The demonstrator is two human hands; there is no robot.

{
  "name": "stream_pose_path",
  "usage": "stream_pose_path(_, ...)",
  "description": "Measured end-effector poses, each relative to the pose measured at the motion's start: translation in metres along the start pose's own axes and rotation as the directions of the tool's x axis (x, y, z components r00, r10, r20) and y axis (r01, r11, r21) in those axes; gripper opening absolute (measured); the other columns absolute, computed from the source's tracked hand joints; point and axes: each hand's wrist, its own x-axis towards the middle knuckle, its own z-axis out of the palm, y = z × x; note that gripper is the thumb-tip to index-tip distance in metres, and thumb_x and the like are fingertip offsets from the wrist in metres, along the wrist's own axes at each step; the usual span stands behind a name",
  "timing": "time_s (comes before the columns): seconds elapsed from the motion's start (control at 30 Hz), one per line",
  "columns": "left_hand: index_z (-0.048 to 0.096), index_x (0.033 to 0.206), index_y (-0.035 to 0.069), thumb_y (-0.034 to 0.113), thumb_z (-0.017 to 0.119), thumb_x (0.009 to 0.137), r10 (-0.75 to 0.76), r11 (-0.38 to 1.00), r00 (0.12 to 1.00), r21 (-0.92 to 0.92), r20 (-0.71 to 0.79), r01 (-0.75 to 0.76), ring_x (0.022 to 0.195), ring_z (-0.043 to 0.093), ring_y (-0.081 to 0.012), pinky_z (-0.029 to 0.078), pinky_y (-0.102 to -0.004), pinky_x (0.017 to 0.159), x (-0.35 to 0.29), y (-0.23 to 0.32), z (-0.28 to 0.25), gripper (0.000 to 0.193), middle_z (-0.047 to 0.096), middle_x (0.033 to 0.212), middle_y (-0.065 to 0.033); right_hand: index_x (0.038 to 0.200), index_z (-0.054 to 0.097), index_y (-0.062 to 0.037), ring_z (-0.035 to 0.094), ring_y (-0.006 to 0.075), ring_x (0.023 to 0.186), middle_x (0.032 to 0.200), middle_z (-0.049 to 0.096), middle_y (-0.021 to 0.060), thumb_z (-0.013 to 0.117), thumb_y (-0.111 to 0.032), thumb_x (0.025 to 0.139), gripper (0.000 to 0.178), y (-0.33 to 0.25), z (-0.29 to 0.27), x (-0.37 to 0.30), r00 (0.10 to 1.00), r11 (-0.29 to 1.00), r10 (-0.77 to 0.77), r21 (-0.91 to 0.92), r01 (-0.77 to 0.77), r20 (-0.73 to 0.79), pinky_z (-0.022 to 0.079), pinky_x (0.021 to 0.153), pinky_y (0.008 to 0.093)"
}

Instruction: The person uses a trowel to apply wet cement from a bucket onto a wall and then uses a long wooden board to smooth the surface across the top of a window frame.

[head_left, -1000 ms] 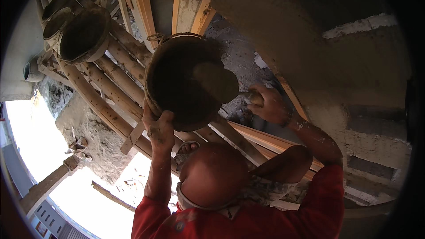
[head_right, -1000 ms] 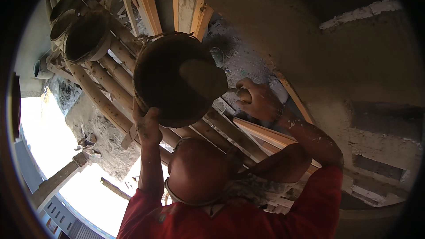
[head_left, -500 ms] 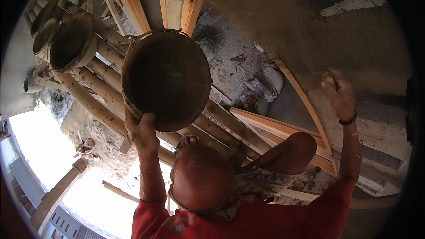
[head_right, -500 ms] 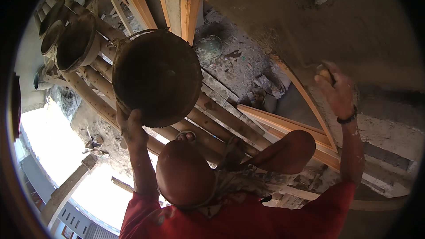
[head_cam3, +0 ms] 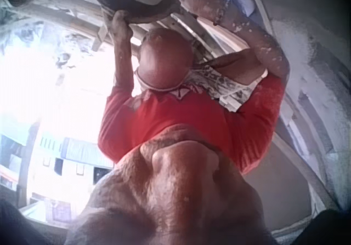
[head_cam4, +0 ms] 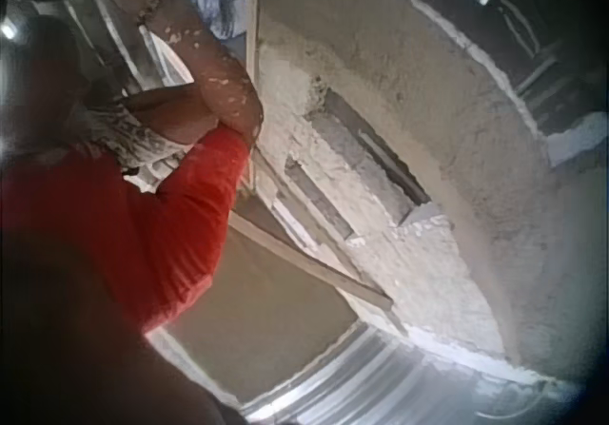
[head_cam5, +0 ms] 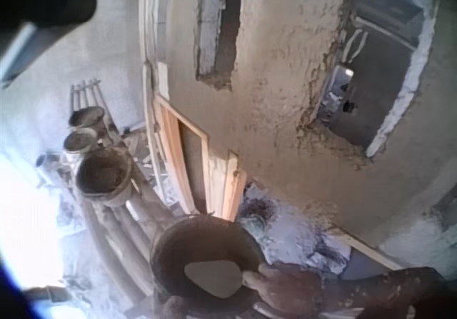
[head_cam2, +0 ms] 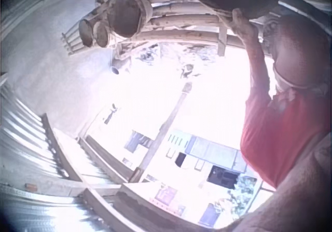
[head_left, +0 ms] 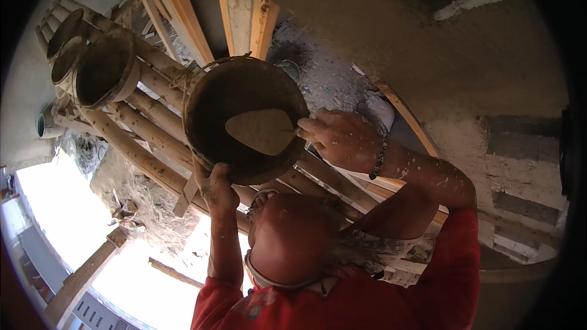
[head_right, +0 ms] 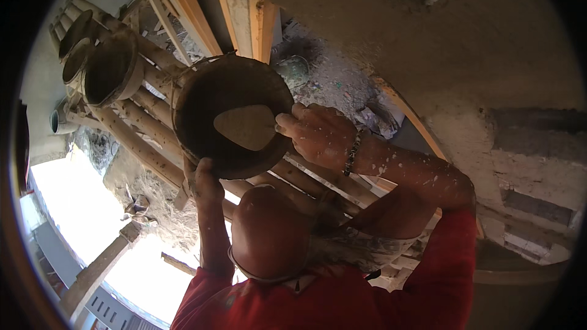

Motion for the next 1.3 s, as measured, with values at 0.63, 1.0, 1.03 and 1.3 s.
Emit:
stream_pose_path(0.63,0.039,0.128,0.004,0.006,0.056,0.079,-0.041,0.990,0.854,-0.137,-0.518,-0.036,0.082,0.060,-0.0175,0.052,-0.0283,0.066,0.094,-0.032,-0.150,0.052,0.059,0.096,-0.0096,0.076,0.060,-0.0032,0.058,0.0310,0.074,0.073,0.058,0.0133,0.064,-0.018,0.081,0.016,0.012,-0.032,-0.014,0.983,0.995,-0.096,-0.050,0.089,-0.154,0.045,0.068,0.0425)
stream_pose_path(1.0,0.050,0.123,-0.004,0.027,0.046,0.091,-0.125,0.987,0.963,-0.127,-0.238,0.097,0.108,0.054,-0.0280,0.044,-0.0404,0.091,0.132,-0.046,-0.182,0.045,0.056,0.121,-0.0145,0.087,0.066,-0.0061,0.060,0.0305,0.084,0.083,0.061,0.0125,0.060,-0.028,0.087,0.023,0.037,-0.064,-0.108,0.942,0.950,0.309,0.002,-0.311,-0.131,0.047,0.075,0.0414)
stream_pose_path(1.03,0.049,0.125,-0.003,0.029,0.046,0.091,-0.077,0.997,0.971,-0.048,-0.225,0.068,0.110,0.053,-0.0279,0.043,-0.0406,0.093,0.132,-0.032,-0.186,0.046,0.055,0.122,-0.0148,0.087,0.066,-0.0067,0.060,0.0303,0.083,0.082,0.061,0.0119,0.060,-0.027,0.087,0.021,0.043,-0.058,-0.111,0.938,0.956,0.293,0.045,-0.289,-0.184,0.048,0.075,0.0412)
stream_pose_path(1.3,0.046,0.129,0.001,0.032,0.061,0.084,-0.037,0.967,0.963,0.233,-0.266,0.102,0.110,0.052,-0.0299,0.048,-0.0409,0.088,0.112,-0.015,-0.136,0.056,0.049,0.124,-0.0199,0.104,0.063,-0.0089,0.064,0.0267,0.086,0.099,0.066,0.0076,0.048,-0.018,0.091,0.022,0.039,-0.046,-0.271,0.690,0.811,0.520,0.038,-0.583,-0.503,0.048,0.073,0.0385)
